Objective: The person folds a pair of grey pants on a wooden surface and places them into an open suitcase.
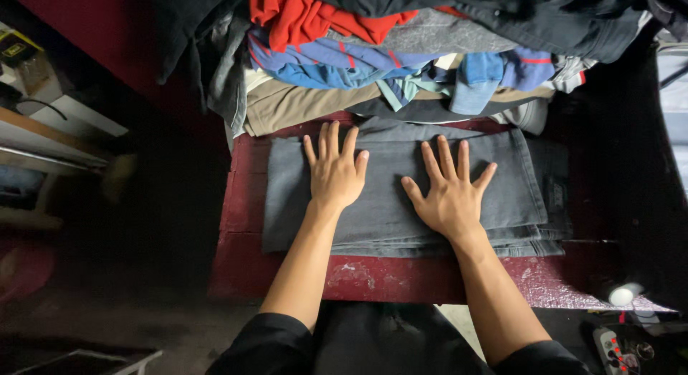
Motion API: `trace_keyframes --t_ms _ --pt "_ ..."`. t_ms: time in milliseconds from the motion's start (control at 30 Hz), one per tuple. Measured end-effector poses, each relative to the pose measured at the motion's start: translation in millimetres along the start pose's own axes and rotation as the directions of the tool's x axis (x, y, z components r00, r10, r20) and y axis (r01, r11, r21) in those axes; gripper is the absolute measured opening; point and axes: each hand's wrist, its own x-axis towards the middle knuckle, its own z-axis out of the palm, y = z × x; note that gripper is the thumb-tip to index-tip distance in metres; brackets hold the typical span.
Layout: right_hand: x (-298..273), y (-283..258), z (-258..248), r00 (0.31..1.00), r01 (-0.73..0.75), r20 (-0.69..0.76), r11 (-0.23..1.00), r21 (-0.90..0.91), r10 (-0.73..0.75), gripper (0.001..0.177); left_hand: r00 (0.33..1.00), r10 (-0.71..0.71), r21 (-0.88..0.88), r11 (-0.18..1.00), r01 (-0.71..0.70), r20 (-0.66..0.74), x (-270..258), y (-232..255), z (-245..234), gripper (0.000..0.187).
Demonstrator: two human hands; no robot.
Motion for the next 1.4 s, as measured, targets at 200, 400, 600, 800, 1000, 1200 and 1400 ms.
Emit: trace_keyframes --t_ms 200,400,600,800,1000,1200,1400 --pt "-0.5 2.0 4.3 1.000 0.010 0.023 1.000 -0.028 -0.009 0.078 1.000 -0.012 0.063 0.998 0.012 -0.007 5.8 21.6 -1.0 0.059" --pt "-0.8 24.4 11.0 0.998 -0.003 0.056 0.995 0.096 -0.003 0.075 0.989 0.121 -0.052 0.992 -0.117 0.082 -19.8 44.7 -0.3 0.054" --pt "-10.3 91.9 -11.9 0.998 -0.060 -0.033 0.994 -0.094 0.057 0.062 0.997 -0.083 0.138 0.987 0.081 0.005 -8.3 -42.3 -31.8 0.060" --pt "0.4 12.3 -1.3 0.991 0.062 -0.124 0.995 0.074 -0.052 0.058 0.996 -0.006 -0.091 0.996 0.014 0.087 -10.3 48.6 -10.0 0.063" --pt "-4.1 21.5 -10.8 0.994 0.107 -0.031 0.993 0.056 -0.106 0.059 0.983 0.062 0.002 0.998 -0.063 0.176 -10.5 7.5 -19.7 0.057" --pt "-0.9 71.6 -28.8 0.991 -0.125 -0.075 0.961 -0.248 0.110 0.060 0.998 -0.066 0.198 0.978 0.062 0.013 -9.7 -45.3 -27.9 0.056" --pt "8.6 2.8 -2.8 0.988 0.155 -0.050 0.965 0.212 -0.148 0.064 0.973 -0.015 0.070 0.998 -0.002 0.230 3.3 49.9 -3.5 0.062"
